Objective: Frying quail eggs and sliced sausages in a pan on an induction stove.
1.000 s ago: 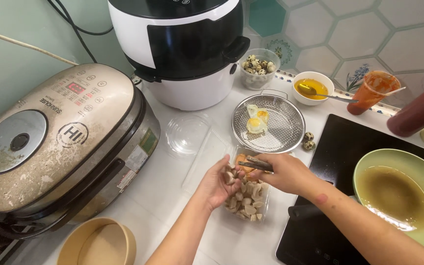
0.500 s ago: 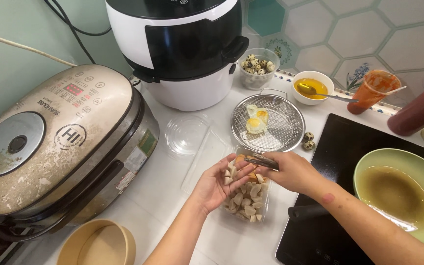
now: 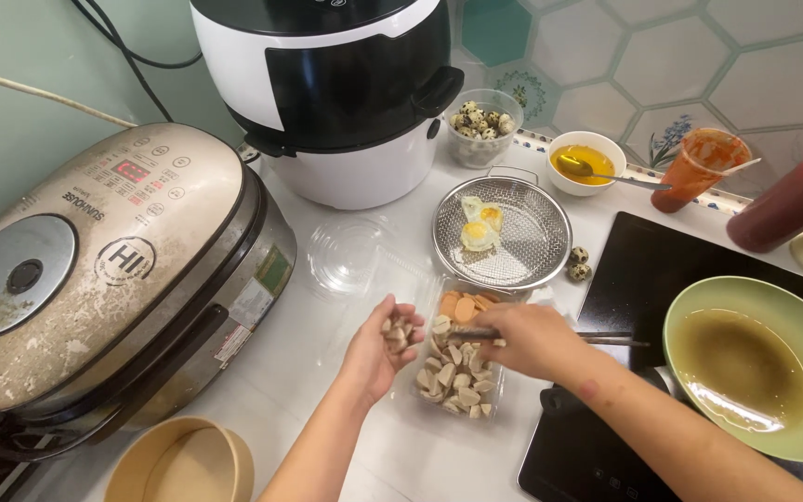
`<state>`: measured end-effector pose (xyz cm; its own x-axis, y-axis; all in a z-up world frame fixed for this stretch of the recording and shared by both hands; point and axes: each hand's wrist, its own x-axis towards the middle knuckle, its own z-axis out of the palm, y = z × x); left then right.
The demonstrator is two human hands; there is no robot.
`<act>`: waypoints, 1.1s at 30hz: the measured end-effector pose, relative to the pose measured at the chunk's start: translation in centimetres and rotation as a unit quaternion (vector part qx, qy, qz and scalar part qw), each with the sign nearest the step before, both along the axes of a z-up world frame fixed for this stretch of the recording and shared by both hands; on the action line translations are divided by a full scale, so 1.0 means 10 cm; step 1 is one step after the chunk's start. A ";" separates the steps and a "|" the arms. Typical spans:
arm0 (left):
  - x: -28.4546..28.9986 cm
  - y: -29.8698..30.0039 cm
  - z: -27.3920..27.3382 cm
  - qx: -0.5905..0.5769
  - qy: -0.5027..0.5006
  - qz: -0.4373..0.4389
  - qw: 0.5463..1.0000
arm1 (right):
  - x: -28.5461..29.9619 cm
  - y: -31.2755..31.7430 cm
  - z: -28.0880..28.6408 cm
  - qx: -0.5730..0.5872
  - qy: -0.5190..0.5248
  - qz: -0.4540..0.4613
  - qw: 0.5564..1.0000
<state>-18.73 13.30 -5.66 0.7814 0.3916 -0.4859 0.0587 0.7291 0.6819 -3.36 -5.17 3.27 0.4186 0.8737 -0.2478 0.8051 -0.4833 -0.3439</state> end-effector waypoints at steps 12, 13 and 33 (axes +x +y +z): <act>-0.03 -0.17 0.24 0.203 0.132 -0.134 0.961 | -0.06 0.10 -0.17 -0.022 -0.035 0.116 0.992; -0.02 -0.16 0.23 0.204 0.130 -0.134 0.961 | -0.05 0.10 -0.17 -0.022 -0.036 0.115 0.992; 0.72 -0.95 0.58 -0.071 -0.006 -0.181 0.981 | 0.12 -0.53 0.61 0.125 -0.027 0.015 0.992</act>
<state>-11.56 3.84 0.17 0.8630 0.0170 -0.5050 0.3228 0.7503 0.5770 -2.17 -10.43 9.35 0.3980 0.9174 -0.0010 0.8382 -0.3641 -0.4061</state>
